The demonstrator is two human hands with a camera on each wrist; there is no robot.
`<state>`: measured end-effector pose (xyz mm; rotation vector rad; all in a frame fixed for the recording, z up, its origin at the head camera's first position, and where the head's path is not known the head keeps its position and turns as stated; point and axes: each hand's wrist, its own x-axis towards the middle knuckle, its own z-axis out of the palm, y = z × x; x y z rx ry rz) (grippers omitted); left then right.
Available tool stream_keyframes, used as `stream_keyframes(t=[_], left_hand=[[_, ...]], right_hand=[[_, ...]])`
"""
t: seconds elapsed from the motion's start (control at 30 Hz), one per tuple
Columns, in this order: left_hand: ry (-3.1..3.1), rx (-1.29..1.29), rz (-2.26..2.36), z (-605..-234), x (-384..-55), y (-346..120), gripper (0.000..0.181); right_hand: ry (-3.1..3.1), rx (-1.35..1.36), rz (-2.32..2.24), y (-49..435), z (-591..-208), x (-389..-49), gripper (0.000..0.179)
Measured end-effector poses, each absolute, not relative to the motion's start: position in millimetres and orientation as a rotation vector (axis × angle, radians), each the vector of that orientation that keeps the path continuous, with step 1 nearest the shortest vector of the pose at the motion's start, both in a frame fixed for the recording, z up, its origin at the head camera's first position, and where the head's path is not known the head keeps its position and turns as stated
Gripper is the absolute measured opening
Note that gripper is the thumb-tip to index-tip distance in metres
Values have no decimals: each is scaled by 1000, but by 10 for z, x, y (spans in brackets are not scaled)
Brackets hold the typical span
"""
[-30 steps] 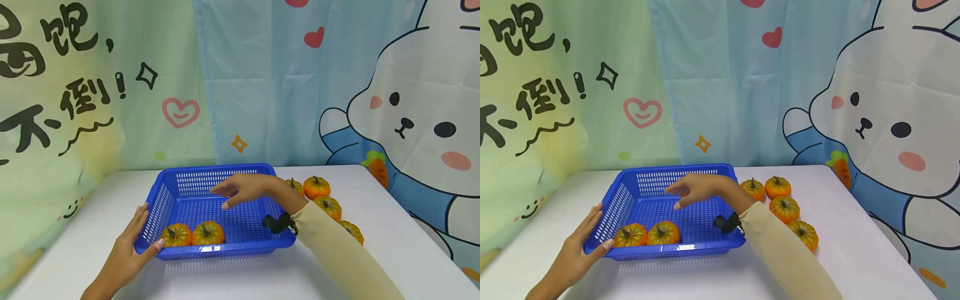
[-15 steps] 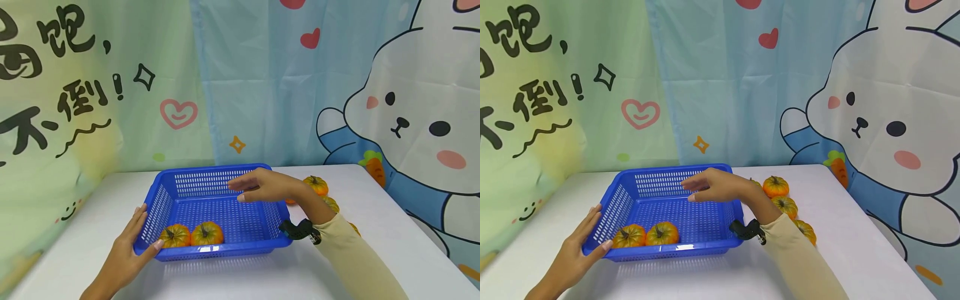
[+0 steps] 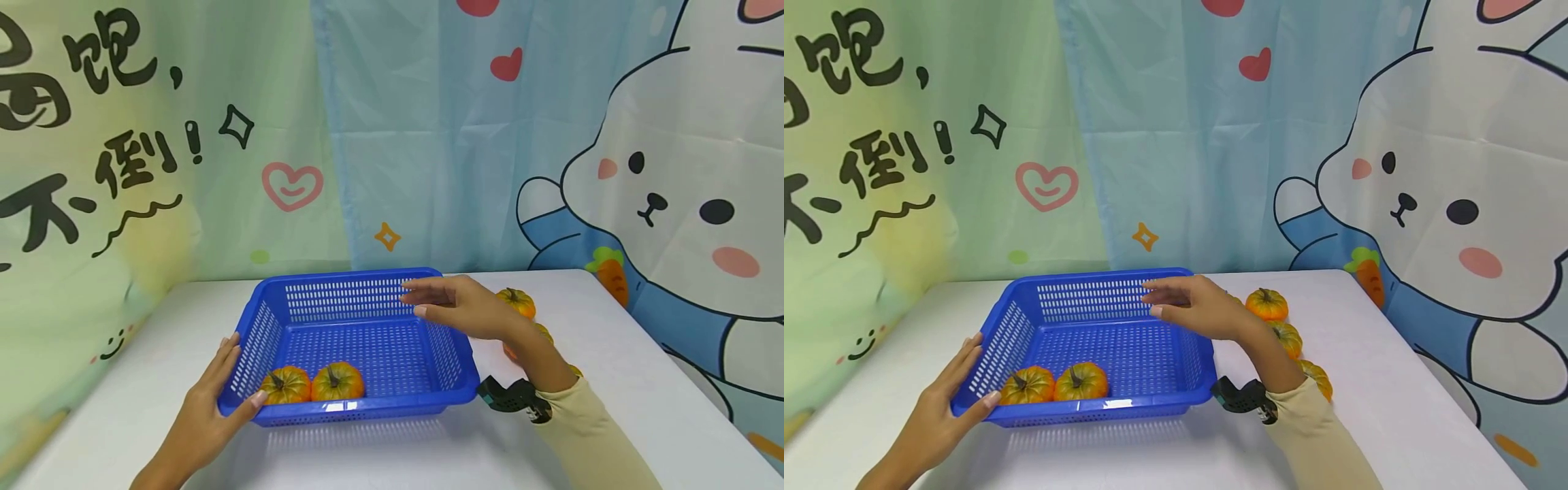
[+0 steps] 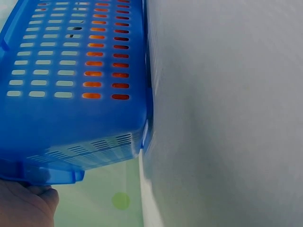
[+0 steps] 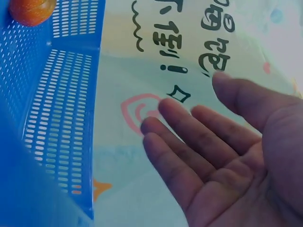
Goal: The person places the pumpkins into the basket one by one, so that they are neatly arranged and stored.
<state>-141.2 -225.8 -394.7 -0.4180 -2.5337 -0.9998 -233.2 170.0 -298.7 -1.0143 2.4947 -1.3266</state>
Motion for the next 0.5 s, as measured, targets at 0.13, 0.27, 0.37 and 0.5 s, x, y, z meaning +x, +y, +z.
stream_keyframes(t=[0.13, 0.27, 0.37, 0.5], left_hand=[[-2539, -419, -998, -3942, -1413, -2261, 79], [-2530, -429, -994, -3947, -1414, -2263, 79], [-2528, -430, -996, -3949, -1414, -2262, 78], [-2534, -424, -996, -3949, -1415, -2264, 79]], right_hand=[[2576, -919, -1401, 1765, -3039, -2334, 44], [2601, -870, -1491, 1833, -3127, -2377, 41], [2631, -841, -1555, 1892, -3190, -2431, 41], [2684, -781, -1601, 1962, -3250, -2506, 42]])
